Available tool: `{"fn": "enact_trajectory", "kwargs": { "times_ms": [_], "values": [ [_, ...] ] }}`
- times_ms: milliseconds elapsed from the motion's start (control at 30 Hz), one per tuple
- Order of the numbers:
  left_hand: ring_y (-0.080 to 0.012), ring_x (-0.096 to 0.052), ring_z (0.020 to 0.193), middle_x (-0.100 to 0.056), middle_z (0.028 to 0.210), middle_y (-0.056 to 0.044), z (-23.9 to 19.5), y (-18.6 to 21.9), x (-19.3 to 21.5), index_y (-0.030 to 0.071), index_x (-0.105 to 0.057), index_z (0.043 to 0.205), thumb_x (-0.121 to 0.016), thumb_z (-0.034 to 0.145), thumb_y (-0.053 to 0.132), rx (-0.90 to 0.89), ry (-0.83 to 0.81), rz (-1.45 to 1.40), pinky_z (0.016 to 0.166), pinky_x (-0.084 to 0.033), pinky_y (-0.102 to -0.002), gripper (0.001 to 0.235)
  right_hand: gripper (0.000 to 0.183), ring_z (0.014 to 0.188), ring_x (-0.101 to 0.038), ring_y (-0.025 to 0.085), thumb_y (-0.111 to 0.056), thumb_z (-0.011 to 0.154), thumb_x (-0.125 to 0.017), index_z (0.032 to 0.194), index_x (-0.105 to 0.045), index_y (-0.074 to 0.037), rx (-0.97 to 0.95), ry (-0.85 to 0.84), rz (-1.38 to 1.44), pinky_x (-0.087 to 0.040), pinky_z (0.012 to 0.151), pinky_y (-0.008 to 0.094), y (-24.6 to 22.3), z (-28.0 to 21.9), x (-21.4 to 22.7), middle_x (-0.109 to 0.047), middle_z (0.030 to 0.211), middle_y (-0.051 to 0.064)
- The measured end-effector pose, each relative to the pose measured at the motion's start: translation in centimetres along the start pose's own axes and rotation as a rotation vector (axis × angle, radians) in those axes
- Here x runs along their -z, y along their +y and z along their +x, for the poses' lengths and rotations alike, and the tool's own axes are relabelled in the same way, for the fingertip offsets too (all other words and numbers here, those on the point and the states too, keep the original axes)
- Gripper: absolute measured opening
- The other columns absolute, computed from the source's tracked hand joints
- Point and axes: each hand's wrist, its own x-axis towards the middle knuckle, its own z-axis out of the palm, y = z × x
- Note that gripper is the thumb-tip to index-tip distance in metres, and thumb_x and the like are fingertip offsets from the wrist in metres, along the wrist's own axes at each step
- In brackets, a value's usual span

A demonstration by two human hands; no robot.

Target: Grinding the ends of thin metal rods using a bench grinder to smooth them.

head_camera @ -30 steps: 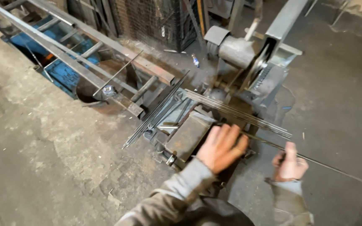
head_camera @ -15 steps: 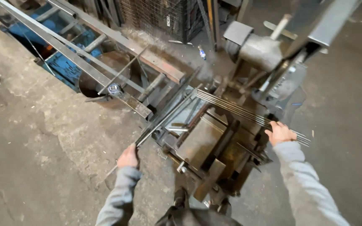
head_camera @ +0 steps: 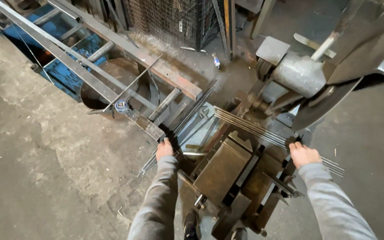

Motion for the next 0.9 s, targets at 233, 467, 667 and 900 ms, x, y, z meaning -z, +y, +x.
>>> {"fn": "enact_trajectory", "kwargs": {
  "times_ms": [233,467,667,900],
  "values": [
    [-0.0380,-0.067,0.095,-0.067,0.103,-0.015,-0.7,2.3,-0.6,0.015,-0.061,0.124,-0.060,0.099,0.011,-0.125,0.223,-0.172,0.077,-0.055,-0.050,0.025,0.018,0.090,-0.072,0.027,-0.028,0.091,-0.061,0.102,-0.061,-0.014,-0.089,0.138,0.185,-0.058,0.065,0.048,-2.0,-5.9,9.4,-0.067,0.098,0.006],
    [-0.0341,-0.072,0.071,-0.073,0.080,-0.016,-14.0,20.1,16.2,0.008,-0.074,0.094,-0.066,0.095,0.031,-0.210,0.126,-0.778,0.068,-0.056,-0.043,0.024,0.015,0.082,-0.069,0.031,-0.021,0.100,-0.065,0.113,-0.067,-0.013,-0.350,0.511,0.471,-0.054,0.065,0.041,-4.5,-18.7,13.6,-0.068,0.103,0.008],
    [-0.0322,-0.072,0.094,-0.074,0.104,-0.021,-20.9,30.2,2.8,-0.003,-0.064,0.121,-0.063,0.103,0.036,-0.309,-0.235,-1.265,0.079,-0.055,-0.038,0.042,0.017,0.071,-0.067,0.024,-0.015,0.092,-0.076,0.106,-0.069,-0.007,-0.640,0.590,0.632,-0.053,0.061,0.033,-8.4,-31.7,8.4,-0.066,0.093,0.011],
    [-0.0287,-0.072,0.082,-0.071,0.096,-0.016,-20.8,36.7,-0.8,0.002,-0.060,0.125,-0.043,0.113,0.027,0.000,-1.019,-1.747,0.071,-0.058,-0.040,0.033,0.026,0.073,-0.066,0.019,-0.015,0.079,-0.085,0.095,-0.068,-0.006,-0.773,0.696,0.746,-0.054,0.067,0.032,-13.3,-34.2,7.3,-0.067,0.091,0.010]
  ]
}}
